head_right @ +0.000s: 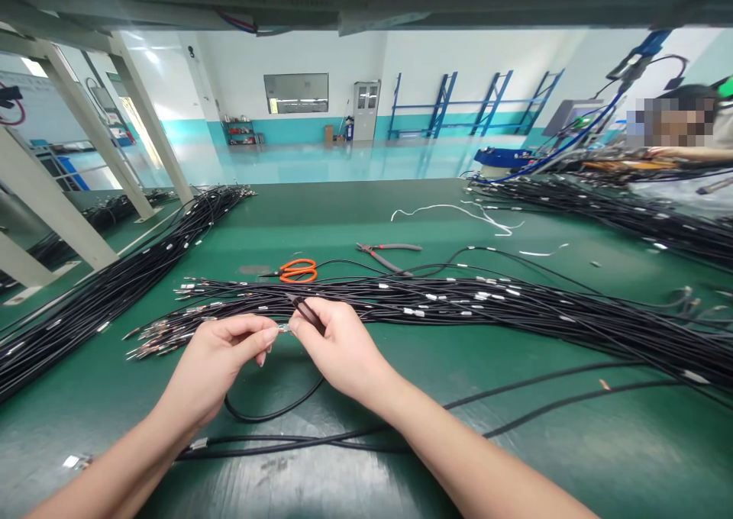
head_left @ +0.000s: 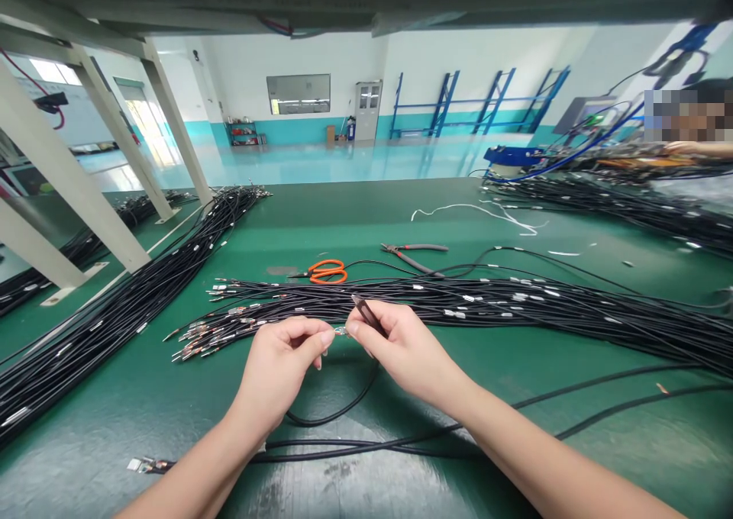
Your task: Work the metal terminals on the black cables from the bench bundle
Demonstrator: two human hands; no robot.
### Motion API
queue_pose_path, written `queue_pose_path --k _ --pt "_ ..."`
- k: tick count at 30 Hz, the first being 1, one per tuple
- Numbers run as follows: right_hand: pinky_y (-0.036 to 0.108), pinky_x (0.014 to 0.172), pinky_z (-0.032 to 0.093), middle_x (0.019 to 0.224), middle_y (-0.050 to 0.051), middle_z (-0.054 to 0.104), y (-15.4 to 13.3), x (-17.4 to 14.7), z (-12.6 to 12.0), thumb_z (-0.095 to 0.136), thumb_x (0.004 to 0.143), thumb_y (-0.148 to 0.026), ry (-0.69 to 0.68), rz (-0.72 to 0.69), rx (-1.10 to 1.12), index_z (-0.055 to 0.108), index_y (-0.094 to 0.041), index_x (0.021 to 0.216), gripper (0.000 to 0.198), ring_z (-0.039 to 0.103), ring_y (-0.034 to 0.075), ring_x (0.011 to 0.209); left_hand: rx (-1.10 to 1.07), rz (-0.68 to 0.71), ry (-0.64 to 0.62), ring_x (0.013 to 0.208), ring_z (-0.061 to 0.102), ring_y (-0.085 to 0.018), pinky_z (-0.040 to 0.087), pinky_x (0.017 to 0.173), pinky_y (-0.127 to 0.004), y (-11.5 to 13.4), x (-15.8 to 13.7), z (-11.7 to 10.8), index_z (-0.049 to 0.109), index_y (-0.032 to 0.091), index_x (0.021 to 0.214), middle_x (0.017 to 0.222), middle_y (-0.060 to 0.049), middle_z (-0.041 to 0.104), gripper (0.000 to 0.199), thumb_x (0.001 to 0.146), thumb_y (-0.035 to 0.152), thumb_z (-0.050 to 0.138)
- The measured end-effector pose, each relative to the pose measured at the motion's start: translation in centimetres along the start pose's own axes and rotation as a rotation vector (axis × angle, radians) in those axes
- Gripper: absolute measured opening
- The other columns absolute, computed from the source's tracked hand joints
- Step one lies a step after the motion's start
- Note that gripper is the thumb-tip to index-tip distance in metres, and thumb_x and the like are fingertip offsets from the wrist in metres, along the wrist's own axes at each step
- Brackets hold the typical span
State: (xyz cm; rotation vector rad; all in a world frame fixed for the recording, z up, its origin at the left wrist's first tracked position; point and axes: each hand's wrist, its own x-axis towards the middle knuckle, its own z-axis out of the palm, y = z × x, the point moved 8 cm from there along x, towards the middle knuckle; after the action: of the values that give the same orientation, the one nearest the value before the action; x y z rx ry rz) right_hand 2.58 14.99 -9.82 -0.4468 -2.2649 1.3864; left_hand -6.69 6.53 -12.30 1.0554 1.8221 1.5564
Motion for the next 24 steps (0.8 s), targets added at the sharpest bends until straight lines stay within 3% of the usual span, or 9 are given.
queue_pose_path --k 24 --pt "0.021 0.049 0.028 0.055 -0.005 0.037 1.1 0.1 0.4 0.046 0.081 -0.025 -0.024 0.077 0.074 0.047 -0.016 0.066 0.017 0.033 0.008 0.050 -0.061 -0.064 -0.012 0.051 0.044 -0.010 0.035 0.053 -0.022 -0.5 -0.2 0.2 0.064 0.015 0.065 0.055 0.002 0.053 0.011 0.071 0.023 0.059"
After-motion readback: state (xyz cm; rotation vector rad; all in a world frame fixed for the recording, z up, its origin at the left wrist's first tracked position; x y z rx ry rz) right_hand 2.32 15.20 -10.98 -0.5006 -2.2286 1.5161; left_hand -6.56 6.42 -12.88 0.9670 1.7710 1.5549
